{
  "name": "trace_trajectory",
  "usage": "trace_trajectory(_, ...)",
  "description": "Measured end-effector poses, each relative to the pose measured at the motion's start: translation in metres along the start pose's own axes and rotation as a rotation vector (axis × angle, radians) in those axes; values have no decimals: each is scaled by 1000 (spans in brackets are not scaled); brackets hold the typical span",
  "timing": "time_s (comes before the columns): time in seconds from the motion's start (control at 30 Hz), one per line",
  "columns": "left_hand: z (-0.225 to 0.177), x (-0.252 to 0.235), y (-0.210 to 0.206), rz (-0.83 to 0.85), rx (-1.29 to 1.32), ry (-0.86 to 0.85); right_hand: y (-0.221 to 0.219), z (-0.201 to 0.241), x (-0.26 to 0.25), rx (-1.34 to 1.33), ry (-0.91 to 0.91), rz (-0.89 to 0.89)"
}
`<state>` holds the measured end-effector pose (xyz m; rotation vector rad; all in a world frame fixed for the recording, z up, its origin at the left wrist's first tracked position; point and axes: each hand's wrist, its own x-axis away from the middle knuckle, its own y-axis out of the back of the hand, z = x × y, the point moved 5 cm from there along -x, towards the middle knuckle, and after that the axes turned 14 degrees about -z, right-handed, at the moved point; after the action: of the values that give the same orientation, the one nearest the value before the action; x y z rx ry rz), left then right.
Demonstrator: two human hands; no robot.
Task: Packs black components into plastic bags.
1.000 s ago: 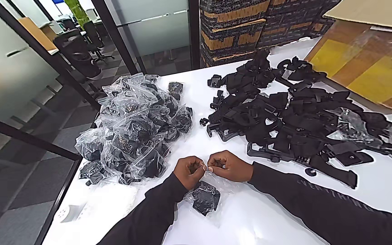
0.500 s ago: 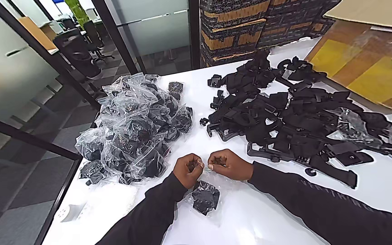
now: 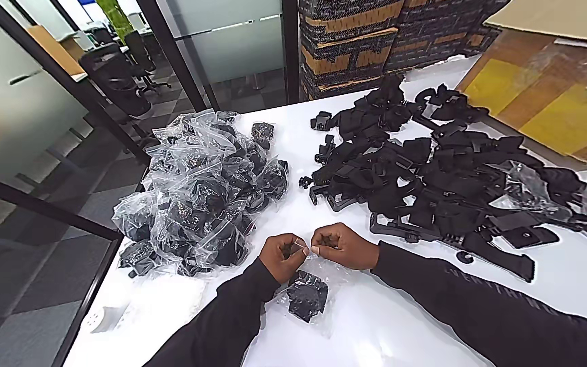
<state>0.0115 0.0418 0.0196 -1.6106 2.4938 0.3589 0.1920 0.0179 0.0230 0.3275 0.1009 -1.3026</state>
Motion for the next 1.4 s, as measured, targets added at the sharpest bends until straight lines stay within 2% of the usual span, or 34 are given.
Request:
trace_trajectory(0.43, 1, 1, 0, -6, -26, -57, -2, 0, 1, -3, -1, 28)
trace_trajectory(0.63, -3, -2, 6, -187, 38, -24, -1, 2, 0, 35, -10, 16)
trace_trajectory(0.77, -3, -6, 12, -270, 71, -25, 2, 1, -3, -25, -23, -51)
trace_trajectory(0.93, -6, -6, 14, -270, 58, 19, 9, 2, -5, -119, -75, -209)
trace_trajectory(1.1, -1, -5, 13, -138, 164, 109, 13, 1, -7, -193, -124, -254)
trace_trajectory(1.23, -1, -4, 8, -15, 146, 103, 9, 0, -7, -154, -77, -159)
trace_trajectory(1.4, -2, -1, 2, 97, 9, 174, 3, 2, -4, -57, -20, 3)
